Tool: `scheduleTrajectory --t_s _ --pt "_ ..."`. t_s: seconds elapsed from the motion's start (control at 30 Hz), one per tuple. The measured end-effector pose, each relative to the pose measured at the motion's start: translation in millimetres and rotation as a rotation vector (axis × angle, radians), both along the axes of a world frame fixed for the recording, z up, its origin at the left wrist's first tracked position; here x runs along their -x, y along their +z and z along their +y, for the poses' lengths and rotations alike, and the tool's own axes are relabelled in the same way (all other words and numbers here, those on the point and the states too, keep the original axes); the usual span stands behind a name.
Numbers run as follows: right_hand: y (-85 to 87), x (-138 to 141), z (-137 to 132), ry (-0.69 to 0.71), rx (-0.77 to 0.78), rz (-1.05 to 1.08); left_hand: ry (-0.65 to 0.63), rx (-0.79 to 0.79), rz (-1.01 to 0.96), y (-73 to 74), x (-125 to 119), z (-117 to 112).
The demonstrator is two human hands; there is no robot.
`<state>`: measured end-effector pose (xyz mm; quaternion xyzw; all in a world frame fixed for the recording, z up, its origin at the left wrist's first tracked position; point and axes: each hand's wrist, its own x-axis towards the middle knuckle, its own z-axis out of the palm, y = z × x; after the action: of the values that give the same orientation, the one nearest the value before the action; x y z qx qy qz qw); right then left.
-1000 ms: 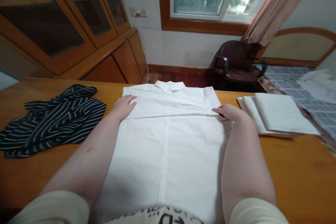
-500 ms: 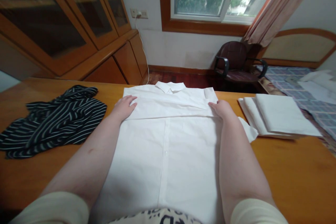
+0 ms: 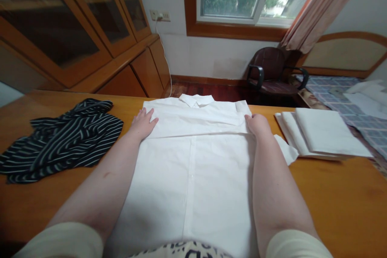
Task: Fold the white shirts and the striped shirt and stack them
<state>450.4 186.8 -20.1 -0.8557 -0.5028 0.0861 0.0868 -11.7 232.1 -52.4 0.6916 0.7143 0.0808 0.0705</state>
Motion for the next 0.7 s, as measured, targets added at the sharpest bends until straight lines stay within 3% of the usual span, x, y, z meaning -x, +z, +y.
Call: scheduleTrajectory --t_s 0.17,0.43,0.57,0.7 --pt "1.5 -3 -1 0.009 0.05 0.023 0.28 -0.196 -0.135 8.1 13 0" --pt "-3.4 -4 1 0.029 0.123 0.022 0.406 -0.317 -0.477 6.2 41 5" --pt "-2.3 -4 1 0.01 0.107 0.03 0.343 -0.2 -0.432 4.4 41 8" --pt "0.8 -2 -2 -0.027 -0.011 0.051 0.114 -0.206 -0.615 5.6 31 9"
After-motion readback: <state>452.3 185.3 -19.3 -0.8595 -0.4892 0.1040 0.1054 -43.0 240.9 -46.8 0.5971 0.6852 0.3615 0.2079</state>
